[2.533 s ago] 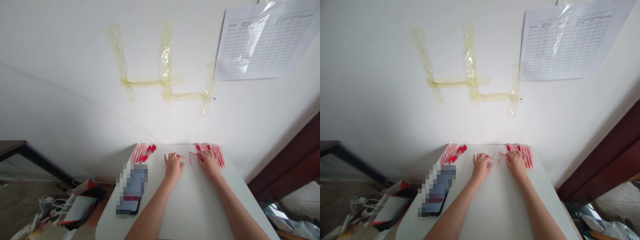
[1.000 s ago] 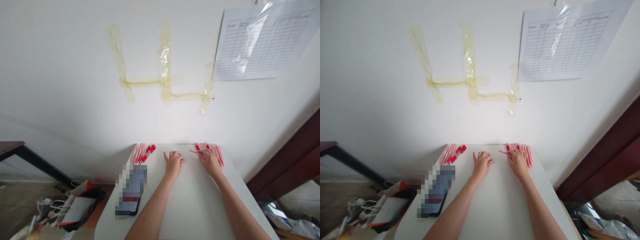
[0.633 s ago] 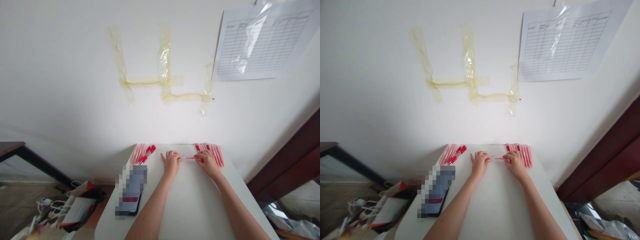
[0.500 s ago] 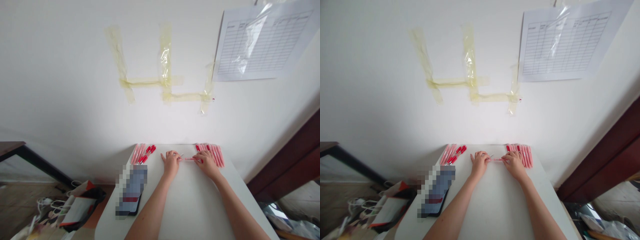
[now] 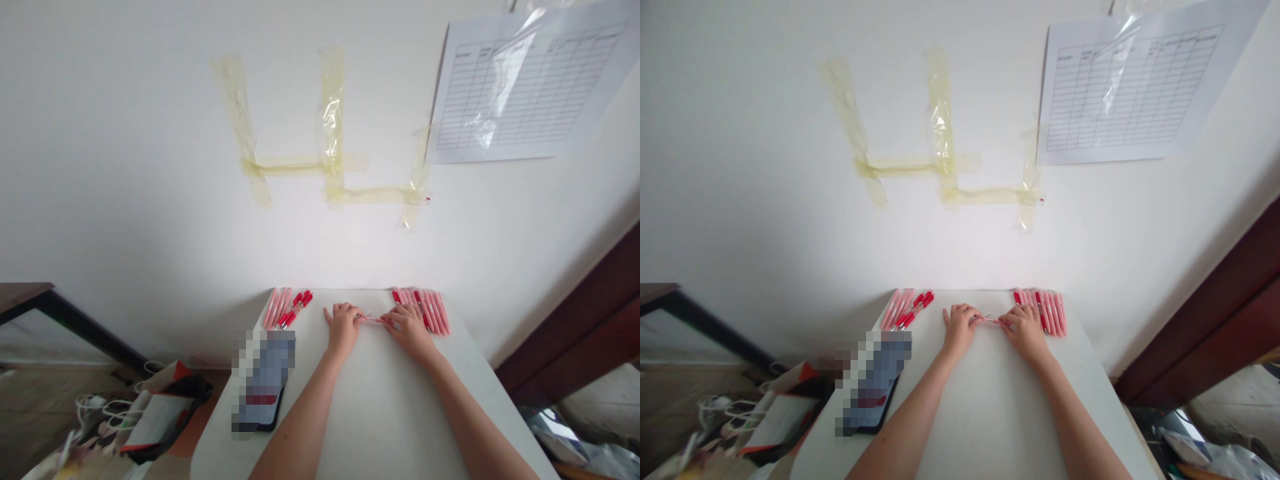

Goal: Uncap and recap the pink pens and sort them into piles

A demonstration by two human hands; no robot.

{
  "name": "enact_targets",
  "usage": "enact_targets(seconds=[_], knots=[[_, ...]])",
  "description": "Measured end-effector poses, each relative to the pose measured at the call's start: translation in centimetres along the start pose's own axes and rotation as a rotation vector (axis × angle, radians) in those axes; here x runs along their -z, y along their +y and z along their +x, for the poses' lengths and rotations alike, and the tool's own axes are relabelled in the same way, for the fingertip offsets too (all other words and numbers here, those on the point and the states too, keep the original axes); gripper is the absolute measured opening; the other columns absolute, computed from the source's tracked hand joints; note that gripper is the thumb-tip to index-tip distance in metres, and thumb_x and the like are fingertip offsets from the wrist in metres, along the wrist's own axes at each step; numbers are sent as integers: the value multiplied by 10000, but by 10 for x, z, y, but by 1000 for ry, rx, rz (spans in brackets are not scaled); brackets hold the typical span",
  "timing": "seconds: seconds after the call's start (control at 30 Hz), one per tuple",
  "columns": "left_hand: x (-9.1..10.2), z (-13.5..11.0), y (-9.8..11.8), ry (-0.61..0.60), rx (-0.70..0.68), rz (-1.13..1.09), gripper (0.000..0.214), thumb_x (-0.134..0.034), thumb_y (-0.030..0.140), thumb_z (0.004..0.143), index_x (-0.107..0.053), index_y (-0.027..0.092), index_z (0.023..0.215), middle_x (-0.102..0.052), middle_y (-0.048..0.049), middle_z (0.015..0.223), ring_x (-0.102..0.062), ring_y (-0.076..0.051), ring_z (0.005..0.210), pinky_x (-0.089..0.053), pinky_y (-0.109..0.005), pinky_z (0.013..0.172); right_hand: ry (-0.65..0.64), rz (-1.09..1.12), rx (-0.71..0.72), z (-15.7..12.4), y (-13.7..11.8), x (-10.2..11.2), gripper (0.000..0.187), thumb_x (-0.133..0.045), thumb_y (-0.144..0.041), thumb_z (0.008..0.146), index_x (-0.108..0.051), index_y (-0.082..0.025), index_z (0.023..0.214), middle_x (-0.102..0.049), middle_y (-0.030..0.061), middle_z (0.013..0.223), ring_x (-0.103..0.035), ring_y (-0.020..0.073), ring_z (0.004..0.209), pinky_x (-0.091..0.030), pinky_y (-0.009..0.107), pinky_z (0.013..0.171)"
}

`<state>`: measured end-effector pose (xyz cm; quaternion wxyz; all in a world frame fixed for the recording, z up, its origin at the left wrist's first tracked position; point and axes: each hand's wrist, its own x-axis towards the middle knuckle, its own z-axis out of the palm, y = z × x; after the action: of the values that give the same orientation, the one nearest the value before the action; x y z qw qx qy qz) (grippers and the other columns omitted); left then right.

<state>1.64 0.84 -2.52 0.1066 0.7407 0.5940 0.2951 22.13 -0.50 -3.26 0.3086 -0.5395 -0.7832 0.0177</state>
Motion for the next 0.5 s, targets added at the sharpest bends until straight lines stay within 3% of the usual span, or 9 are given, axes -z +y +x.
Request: enact_targets(seconds=[0.17,0.37,0.5], knots=[[0,0,1,-1,10,0,76,-623,267,878,-676,306,916,-676,21,1012,-498,-222,1116,-95,-698,1134,5,-17,-27,0,-4,-4,198,-572,-367,915,-737,-295,995,-700,38,971,-553,256,1047,-348,455,1016],[-1,0,0,17,46,2,216,-645,257,860,-623,298,1072,-676,-6,1028,-509,-222,1125,-128,-660,1150,12,-13,-36,0,-6,-5,220,-550,-378,926,-733,-298,1018,-708,33,984,-547,255,1051,-336,465,1021],[-3,0,-2,31,46,40,144,-662,271,848,-631,267,988,-665,-10,1038,-502,-231,1132,-147,-664,1142,21,-7,-29,0,-6,-6,230,-544,-383,924,-735,-296,1016,-706,44,979,-547,261,1039,-348,462,1002]])
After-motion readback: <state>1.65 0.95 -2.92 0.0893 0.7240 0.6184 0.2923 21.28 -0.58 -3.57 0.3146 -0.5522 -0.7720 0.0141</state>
